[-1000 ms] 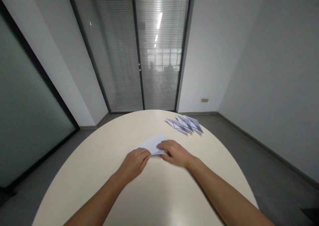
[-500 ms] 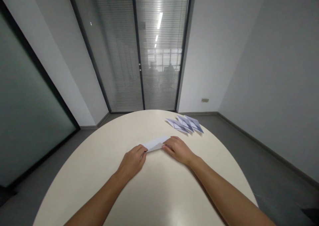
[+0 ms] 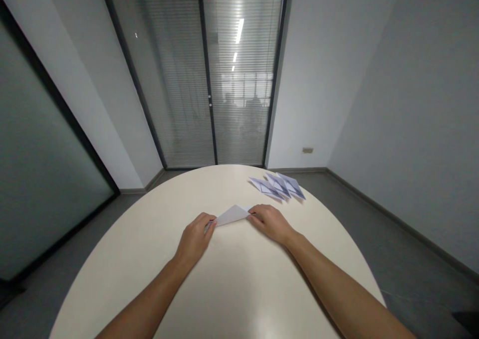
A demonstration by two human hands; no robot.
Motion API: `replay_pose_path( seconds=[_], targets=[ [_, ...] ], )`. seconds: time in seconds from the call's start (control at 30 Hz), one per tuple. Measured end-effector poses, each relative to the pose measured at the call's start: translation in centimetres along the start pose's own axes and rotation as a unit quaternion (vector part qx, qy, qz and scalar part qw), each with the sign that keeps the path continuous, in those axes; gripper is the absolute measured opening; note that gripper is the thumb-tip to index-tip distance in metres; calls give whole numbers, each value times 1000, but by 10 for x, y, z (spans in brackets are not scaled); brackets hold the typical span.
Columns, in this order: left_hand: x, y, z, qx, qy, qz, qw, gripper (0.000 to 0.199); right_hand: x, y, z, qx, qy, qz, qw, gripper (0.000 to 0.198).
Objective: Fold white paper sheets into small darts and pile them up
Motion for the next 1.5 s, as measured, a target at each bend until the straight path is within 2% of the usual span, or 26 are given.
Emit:
replay_pose_path(
  seconds=[0.2,0.37,0.6,0.83,0.97,1.17,1.23,1.33,1.43,1.5],
  targets=[
    [-4,10,-3,-25,-22,2,999,19,1,-15,0,48,0,34,998,18],
    [-8,15,-6,-49,-58,-10,997,22,5,-28,2,89,-1,122,989,24],
    [-13,23,-11,-74,-117,-21,990,26,3,-36,7,90,-37,240,966,31],
    [-12,30,-14,-102,-142,-49,983,31,2,-38,8,95,-45,291,951,32],
    [-6,32,-14,-129,-99,-48,985,31,9,-44,9,111,-26,305,946,32],
    [8,26,-15,-141,25,-5,990,27,6,-45,6,135,-26,188,973,29],
    [10,22,-13,-114,44,24,992,26,5,-42,4,133,-20,154,979,28],
    [14,12,-9,-30,57,54,996,30,4,-39,3,128,-14,123,984,27],
    [23,2,-8,53,77,41,995,41,5,-41,4,131,-15,109,985,26],
    [29,-3,-10,87,96,26,991,46,6,-44,4,138,-15,97,986,24]
  ],
)
Point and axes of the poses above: each hand's wrist, its own z-axis towards the middle knuckle, its own x-axis out of the palm, y = z × x, the point moved 9 cm from there along z, towards the middle knuckle, and after that the axes turned 13 degrees about x, right-handed, at the moved point
